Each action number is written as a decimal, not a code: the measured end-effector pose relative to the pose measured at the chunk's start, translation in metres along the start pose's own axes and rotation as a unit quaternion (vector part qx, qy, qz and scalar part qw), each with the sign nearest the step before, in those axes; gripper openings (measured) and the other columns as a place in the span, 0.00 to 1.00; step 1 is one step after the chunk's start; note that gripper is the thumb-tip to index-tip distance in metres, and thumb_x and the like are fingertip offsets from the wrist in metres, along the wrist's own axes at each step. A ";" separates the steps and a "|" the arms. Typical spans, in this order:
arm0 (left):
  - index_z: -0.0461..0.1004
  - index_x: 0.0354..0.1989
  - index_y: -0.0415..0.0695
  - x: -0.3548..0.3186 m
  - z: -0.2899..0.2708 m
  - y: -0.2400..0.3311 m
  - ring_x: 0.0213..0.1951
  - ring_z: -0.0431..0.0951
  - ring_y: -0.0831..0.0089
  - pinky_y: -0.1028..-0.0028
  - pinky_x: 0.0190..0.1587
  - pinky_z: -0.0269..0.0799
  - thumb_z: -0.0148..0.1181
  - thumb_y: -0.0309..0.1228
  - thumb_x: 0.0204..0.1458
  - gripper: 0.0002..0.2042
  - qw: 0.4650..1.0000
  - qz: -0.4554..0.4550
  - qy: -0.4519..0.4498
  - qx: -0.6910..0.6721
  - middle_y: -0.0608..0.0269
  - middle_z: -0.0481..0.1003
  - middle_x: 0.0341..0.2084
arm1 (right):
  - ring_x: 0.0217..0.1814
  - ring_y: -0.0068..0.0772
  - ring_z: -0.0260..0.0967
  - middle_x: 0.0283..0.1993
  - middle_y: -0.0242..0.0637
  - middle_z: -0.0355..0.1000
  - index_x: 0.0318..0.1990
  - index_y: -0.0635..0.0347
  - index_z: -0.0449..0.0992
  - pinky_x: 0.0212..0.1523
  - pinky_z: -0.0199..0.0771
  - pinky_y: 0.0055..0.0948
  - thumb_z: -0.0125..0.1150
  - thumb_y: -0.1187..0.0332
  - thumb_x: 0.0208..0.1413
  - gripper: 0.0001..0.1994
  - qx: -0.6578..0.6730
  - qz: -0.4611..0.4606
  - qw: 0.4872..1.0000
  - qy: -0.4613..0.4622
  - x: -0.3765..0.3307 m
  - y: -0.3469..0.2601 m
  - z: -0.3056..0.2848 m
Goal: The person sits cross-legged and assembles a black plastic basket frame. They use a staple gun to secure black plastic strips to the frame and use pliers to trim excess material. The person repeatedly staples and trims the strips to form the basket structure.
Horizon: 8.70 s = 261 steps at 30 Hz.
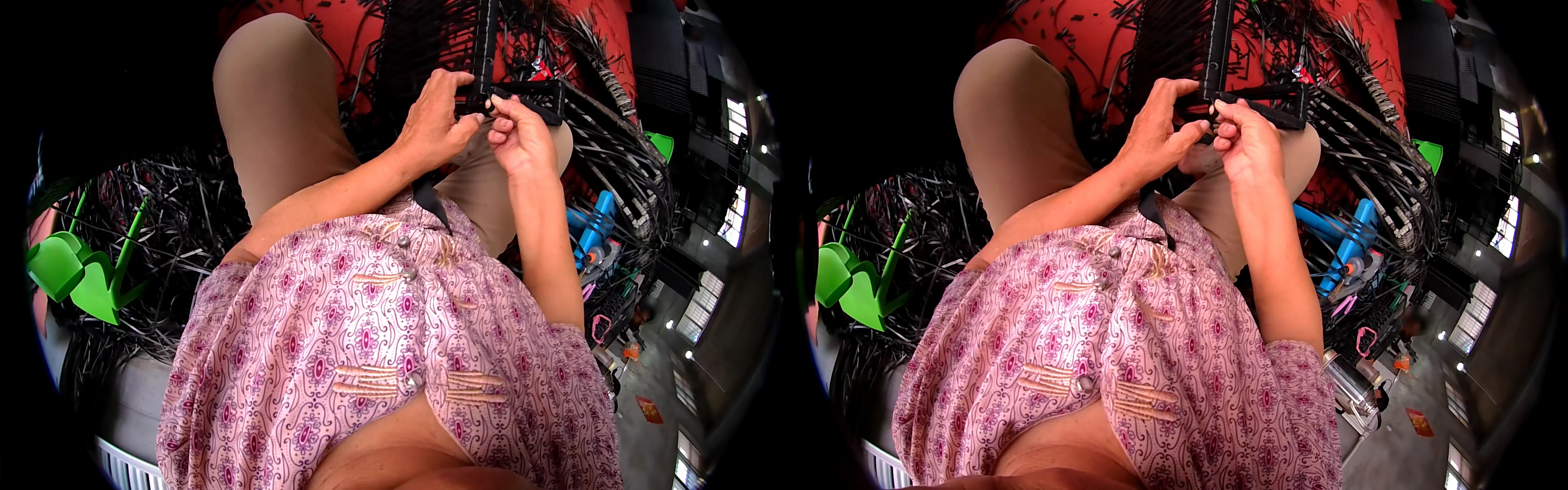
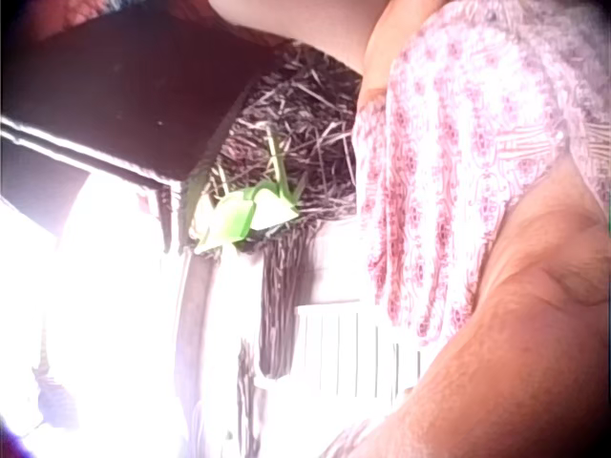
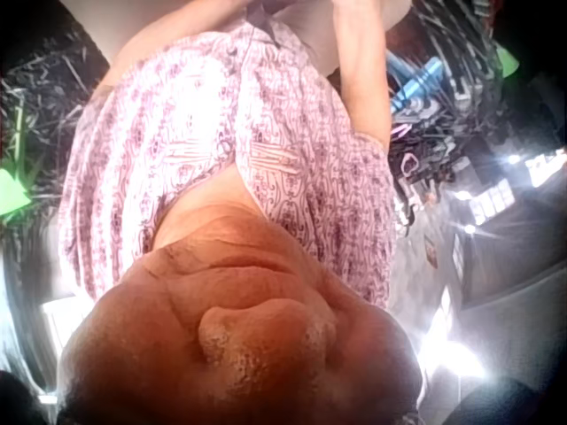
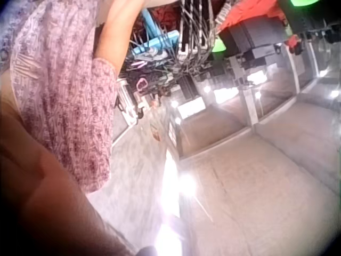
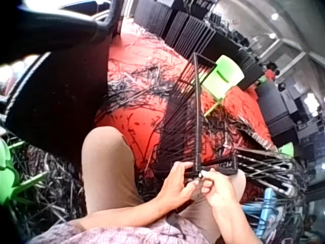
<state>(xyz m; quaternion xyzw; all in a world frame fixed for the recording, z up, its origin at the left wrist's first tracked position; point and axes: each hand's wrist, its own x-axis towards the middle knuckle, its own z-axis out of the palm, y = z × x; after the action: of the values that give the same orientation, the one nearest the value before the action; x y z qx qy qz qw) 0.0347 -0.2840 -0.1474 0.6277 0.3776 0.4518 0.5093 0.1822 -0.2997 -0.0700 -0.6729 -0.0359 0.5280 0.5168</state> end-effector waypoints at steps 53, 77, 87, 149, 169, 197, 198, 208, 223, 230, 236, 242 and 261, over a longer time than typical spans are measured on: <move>0.69 0.58 0.38 0.002 0.023 -0.001 0.54 0.74 0.63 0.67 0.58 0.70 0.56 0.25 0.55 0.20 0.980 -0.103 0.074 -0.155 0.52 0.73 0.50 | 0.19 0.17 0.63 0.29 0.32 0.71 0.45 0.59 0.66 0.17 0.60 0.18 0.65 0.81 0.51 0.16 -0.018 -0.106 0.993 0.052 -0.020 0.014 0.019; 0.71 0.56 0.37 0.002 0.028 0.004 0.51 0.77 0.66 0.69 0.55 0.73 0.58 0.28 0.59 0.17 0.979 -0.088 0.098 -0.155 0.52 0.74 0.49 | 0.24 0.22 0.70 0.31 0.35 0.76 0.45 0.58 0.69 0.23 0.70 0.21 0.68 0.81 0.53 0.16 0.028 -0.096 0.995 0.005 -0.008 0.009 0.005; 0.80 0.39 0.41 0.000 0.004 0.013 0.32 0.72 0.86 0.80 0.36 0.69 0.64 0.39 0.62 0.12 0.951 -0.183 0.032 -0.246 0.73 0.77 0.30 | 0.23 0.19 0.71 0.31 0.33 0.76 0.41 0.60 0.72 0.23 0.69 0.16 0.72 0.76 0.55 0.12 -0.094 -0.248 0.961 -0.073 -0.010 0.024 -0.009; 0.80 0.37 0.40 0.019 -0.047 0.047 0.27 0.75 0.81 0.79 0.33 0.74 0.65 0.36 0.61 0.11 0.951 -0.214 0.095 -0.200 0.70 0.75 0.26 | 0.40 0.32 0.74 0.38 0.26 0.77 0.42 0.50 0.80 0.45 0.66 0.36 0.65 0.54 0.58 0.13 -0.423 -0.747 0.513 -0.011 0.052 0.039 0.028; 0.77 0.29 0.45 0.018 -0.072 0.048 0.25 0.72 0.80 0.77 0.32 0.72 0.67 0.35 0.54 0.08 0.891 -0.387 0.121 -0.203 0.73 0.73 0.23 | 0.42 0.32 0.71 0.39 0.26 0.74 0.47 0.50 0.77 0.47 0.67 0.36 0.72 0.67 0.45 0.19 -0.422 -0.742 0.517 -0.054 0.044 0.044 0.047; 0.76 0.27 0.43 0.031 -0.091 0.051 0.22 0.68 0.84 0.72 0.38 0.81 0.65 0.30 0.55 0.07 0.890 -0.397 0.177 -0.137 0.74 0.68 0.20 | 0.42 0.33 0.71 0.37 0.30 0.74 0.46 0.55 0.77 0.48 0.65 0.37 0.70 0.68 0.48 0.16 -0.417 -0.724 0.542 -0.087 0.038 0.053 0.079; 0.76 0.27 0.43 0.031 -0.092 0.051 0.21 0.68 0.84 0.72 0.37 0.81 0.65 0.30 0.55 0.07 0.891 -0.397 0.178 -0.127 0.73 0.68 0.20 | 0.42 0.33 0.71 0.37 0.30 0.74 0.46 0.55 0.77 0.48 0.65 0.37 0.70 0.68 0.48 0.15 -0.416 -0.725 0.542 -0.089 0.039 0.054 0.081; 0.78 0.31 0.43 0.027 -0.099 0.046 0.22 0.70 0.84 0.73 0.37 0.81 0.63 0.33 0.61 0.08 0.884 -0.391 0.182 -0.182 0.72 0.71 0.19 | 0.42 0.33 0.71 0.36 0.31 0.74 0.44 0.54 0.78 0.47 0.65 0.36 0.71 0.65 0.48 0.15 -0.404 -0.711 0.566 -0.100 0.031 0.055 0.091; 0.78 0.34 0.42 0.010 -0.095 0.039 0.27 0.74 0.87 0.85 0.31 0.73 0.68 0.32 0.59 0.07 0.933 -0.295 0.174 -0.112 0.71 0.77 0.27 | 0.40 0.33 0.72 0.35 0.31 0.75 0.40 0.54 0.79 0.46 0.65 0.36 0.67 0.67 0.50 0.10 -0.403 -0.717 0.565 -0.066 0.030 0.060 0.093; 0.77 0.34 0.40 0.009 -0.097 0.029 0.28 0.75 0.85 0.83 0.32 0.72 0.71 0.30 0.56 0.08 0.963 -0.199 0.179 -0.021 0.69 0.78 0.28 | 0.39 0.33 0.71 0.33 0.30 0.74 0.40 0.54 0.78 0.45 0.65 0.37 0.68 0.66 0.49 0.10 -0.403 -0.724 0.557 -0.048 0.028 0.063 0.096; 0.76 0.37 0.38 0.014 -0.108 0.022 0.31 0.76 0.85 0.83 0.36 0.75 0.72 0.25 0.54 0.09 0.980 -0.139 0.143 0.016 0.70 0.78 0.29 | 0.39 0.33 0.71 0.33 0.30 0.74 0.39 0.53 0.78 0.44 0.65 0.37 0.68 0.65 0.50 0.10 -0.408 -0.727 0.551 -0.040 0.029 0.064 0.098; 0.77 0.43 0.36 0.020 -0.120 0.020 0.36 0.76 0.85 0.82 0.42 0.77 0.71 0.23 0.53 0.11 0.985 -0.049 0.081 0.145 0.70 0.76 0.32 | 0.39 0.34 0.70 0.33 0.30 0.73 0.40 0.53 0.77 0.44 0.64 0.37 0.67 0.62 0.52 0.10 -0.422 -0.728 0.540 -0.022 0.026 0.063 0.095; 0.75 0.44 0.36 0.012 -0.108 0.027 0.33 0.76 0.83 0.79 0.38 0.74 0.70 0.29 0.56 0.13 0.976 -0.184 0.093 -0.069 0.68 0.77 0.32 | 0.39 0.33 0.71 0.33 0.28 0.72 0.40 0.52 0.76 0.44 0.65 0.37 0.72 0.62 0.49 0.13 -0.434 -0.716 0.546 -0.026 0.018 0.052 0.086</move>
<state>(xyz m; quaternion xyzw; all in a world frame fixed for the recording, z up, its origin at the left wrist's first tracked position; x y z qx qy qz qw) -0.0641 -0.2458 -0.1105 0.4661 0.4999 0.4315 0.5888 0.0997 -0.2564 -0.1128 -0.5521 -0.7441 -0.0797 0.3676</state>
